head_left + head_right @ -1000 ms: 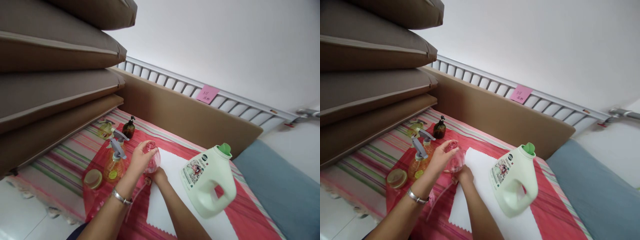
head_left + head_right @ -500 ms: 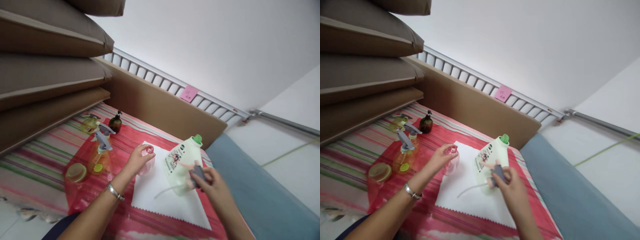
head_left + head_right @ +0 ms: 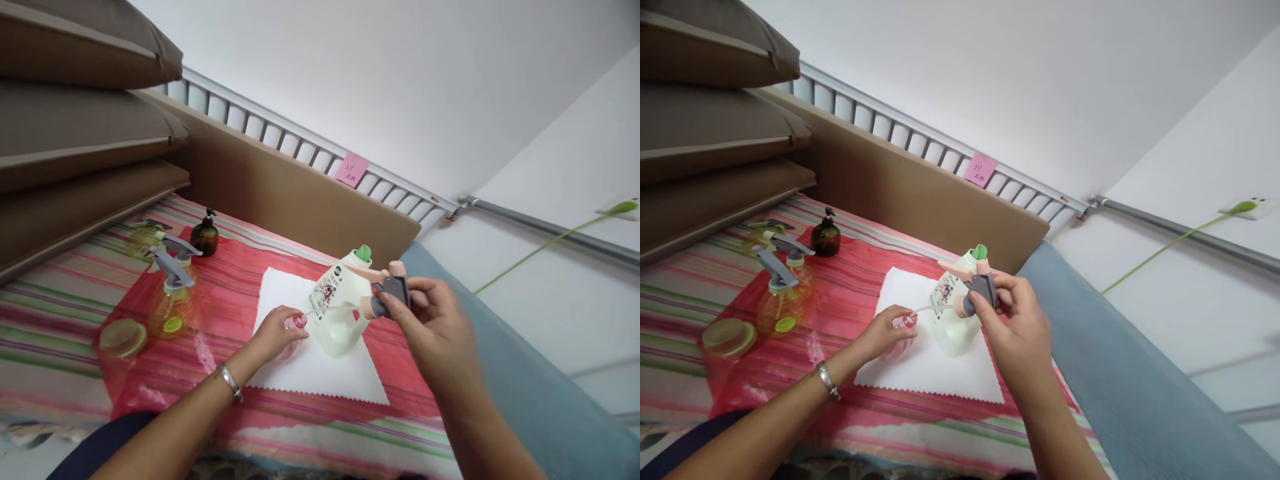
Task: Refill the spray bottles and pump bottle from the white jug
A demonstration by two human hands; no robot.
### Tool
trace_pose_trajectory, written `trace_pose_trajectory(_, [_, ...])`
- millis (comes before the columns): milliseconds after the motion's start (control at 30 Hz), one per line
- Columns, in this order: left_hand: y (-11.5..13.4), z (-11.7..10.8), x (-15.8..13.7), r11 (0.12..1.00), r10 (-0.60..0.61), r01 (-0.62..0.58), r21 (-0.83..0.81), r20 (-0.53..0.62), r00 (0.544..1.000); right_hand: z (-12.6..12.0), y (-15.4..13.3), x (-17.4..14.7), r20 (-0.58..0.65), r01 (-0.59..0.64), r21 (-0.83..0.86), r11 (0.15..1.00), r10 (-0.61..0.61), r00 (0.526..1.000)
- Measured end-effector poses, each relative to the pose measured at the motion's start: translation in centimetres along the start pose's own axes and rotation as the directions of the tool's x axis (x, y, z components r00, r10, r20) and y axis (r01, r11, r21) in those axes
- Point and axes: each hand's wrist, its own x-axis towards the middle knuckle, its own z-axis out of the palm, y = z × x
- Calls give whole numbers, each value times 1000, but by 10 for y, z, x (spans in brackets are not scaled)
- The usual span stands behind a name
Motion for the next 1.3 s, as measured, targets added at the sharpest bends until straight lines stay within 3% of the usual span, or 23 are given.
trace_pose_trajectory(200, [-5, -1, 4, 999, 14, -14, 38, 6, 1000, 22, 5, 4, 137, 54, -252, 966, -20, 990])
trace_pose_trajectory(533, [-9, -8, 7, 999, 0, -1, 34, 37, 999, 75, 35, 2, 392, 1, -161, 987, 63, 918])
trace_pose_trajectory(767, [-1, -31, 10, 995, -50, 56, -88, 65, 997, 92, 31, 5, 432, 72, -283, 957, 60, 900])
trace_pose_trajectory(933, [14, -32, 11, 973, 82, -53, -225, 118, 990, 98, 28, 2, 441, 115, -272, 955, 18, 898])
trace_pose_trajectory(1000, [17, -27, 11, 966, 81, -47, -254, 125, 989, 99, 27, 1, 440, 145, -266, 953, -14, 898])
trace_pose_trajectory(1167, [14, -18, 14, 968, 39, -11, -250, 106, 994, 95, 31, 2, 417, 87, -209, 974, 8, 909])
trace_pose_trajectory(1300, [5, -18, 16, 990, 46, -34, -133, 86, 995, 92, 36, 0, 405, 17, -144, 989, 43, 913])
